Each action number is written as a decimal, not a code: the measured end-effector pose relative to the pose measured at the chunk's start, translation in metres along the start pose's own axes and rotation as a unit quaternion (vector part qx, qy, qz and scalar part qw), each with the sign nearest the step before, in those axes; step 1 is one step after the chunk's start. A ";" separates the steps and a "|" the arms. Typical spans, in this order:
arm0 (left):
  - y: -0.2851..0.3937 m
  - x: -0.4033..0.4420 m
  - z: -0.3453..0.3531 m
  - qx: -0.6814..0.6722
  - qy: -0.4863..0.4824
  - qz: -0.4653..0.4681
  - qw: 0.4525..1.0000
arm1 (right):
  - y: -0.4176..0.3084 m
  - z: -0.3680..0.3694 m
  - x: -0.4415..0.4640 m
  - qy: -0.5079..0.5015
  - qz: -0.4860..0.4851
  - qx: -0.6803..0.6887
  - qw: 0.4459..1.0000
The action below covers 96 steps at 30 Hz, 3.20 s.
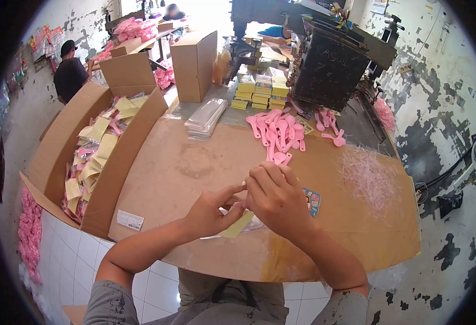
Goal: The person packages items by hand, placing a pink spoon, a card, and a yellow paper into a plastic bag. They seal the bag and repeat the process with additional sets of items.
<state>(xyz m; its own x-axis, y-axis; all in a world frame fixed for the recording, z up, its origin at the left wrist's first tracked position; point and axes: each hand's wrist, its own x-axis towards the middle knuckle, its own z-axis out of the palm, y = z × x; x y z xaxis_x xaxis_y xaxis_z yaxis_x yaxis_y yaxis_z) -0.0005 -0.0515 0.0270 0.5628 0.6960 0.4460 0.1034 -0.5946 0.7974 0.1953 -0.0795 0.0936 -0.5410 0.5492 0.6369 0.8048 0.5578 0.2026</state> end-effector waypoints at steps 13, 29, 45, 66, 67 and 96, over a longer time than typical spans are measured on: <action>-0.012 0.019 -0.014 -0.372 -0.068 -0.179 0.908 | 0.192 -0.076 -0.141 0.036 0.350 0.642 0.682; -0.010 0.020 -0.010 -0.363 -0.022 -0.205 0.908 | 0.050 -0.026 -0.063 -0.137 0.269 0.397 0.867; -0.016 0.015 -0.004 -0.324 -0.016 -0.198 0.925 | 0.024 0.031 -0.061 -0.059 0.320 0.671 0.666; -0.025 0.014 -0.013 -0.278 -0.032 -0.134 0.951 | 0.052 0.032 -0.075 -0.038 0.330 0.670 0.664; -0.027 0.014 -0.013 -0.271 -0.035 -0.147 0.951 | 0.049 0.029 -0.073 -0.043 0.336 0.655 0.675; -0.031 0.020 -0.014 -0.223 -0.011 -0.151 0.963 | 0.038 0.041 -0.079 -0.141 0.319 0.638 0.686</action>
<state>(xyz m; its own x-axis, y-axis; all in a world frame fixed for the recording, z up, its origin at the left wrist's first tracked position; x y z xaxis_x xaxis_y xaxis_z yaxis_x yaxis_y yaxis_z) -0.0036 -0.0136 0.0165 0.5806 0.7982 0.1606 -0.0933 -0.1307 0.9870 0.2588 -0.0761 0.0209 -0.3487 0.9332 0.0874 0.1280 0.1398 -0.9819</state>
